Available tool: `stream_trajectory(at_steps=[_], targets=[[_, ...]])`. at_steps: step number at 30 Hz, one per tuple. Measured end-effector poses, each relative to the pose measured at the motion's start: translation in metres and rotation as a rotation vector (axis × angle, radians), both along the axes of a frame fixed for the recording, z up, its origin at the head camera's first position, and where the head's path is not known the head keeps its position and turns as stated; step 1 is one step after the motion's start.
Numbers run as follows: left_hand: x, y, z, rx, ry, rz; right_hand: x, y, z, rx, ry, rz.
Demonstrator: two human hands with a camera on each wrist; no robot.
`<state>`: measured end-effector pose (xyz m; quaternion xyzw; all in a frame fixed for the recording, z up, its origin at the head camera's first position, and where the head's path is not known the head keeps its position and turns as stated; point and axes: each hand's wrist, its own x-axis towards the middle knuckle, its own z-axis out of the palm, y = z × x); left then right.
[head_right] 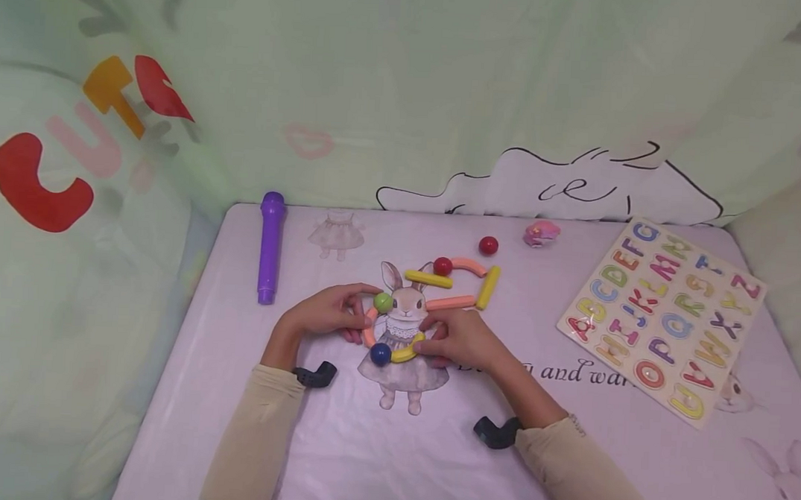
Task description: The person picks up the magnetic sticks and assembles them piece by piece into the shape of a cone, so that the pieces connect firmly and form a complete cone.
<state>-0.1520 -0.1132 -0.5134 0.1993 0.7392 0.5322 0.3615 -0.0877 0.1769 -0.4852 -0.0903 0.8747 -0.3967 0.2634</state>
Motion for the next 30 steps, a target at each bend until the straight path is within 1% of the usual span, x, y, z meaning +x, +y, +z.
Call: stream_trajectory(at_steps=[5,14,21,26,30], targets=[[0.001,0.000,0.000,0.000,0.003,0.012,0.000,-0.006,-0.002,0.013,-0.002,-0.038],[0.000,0.000,-0.003,0.006,0.002,0.013,0.000,-0.013,-0.004,-0.045,-0.021,-0.102],[-0.001,-0.001,-0.003,0.001,-0.002,0.002,0.001,-0.017,-0.003,-0.039,-0.025,-0.141],[-0.001,0.000,-0.003,0.004,-0.005,0.010,0.001,-0.019,0.000,-0.022,-0.021,-0.156],[-0.001,0.000,-0.004,0.017,-0.015,0.022,0.000,-0.021,0.001,0.006,-0.040,-0.187]])
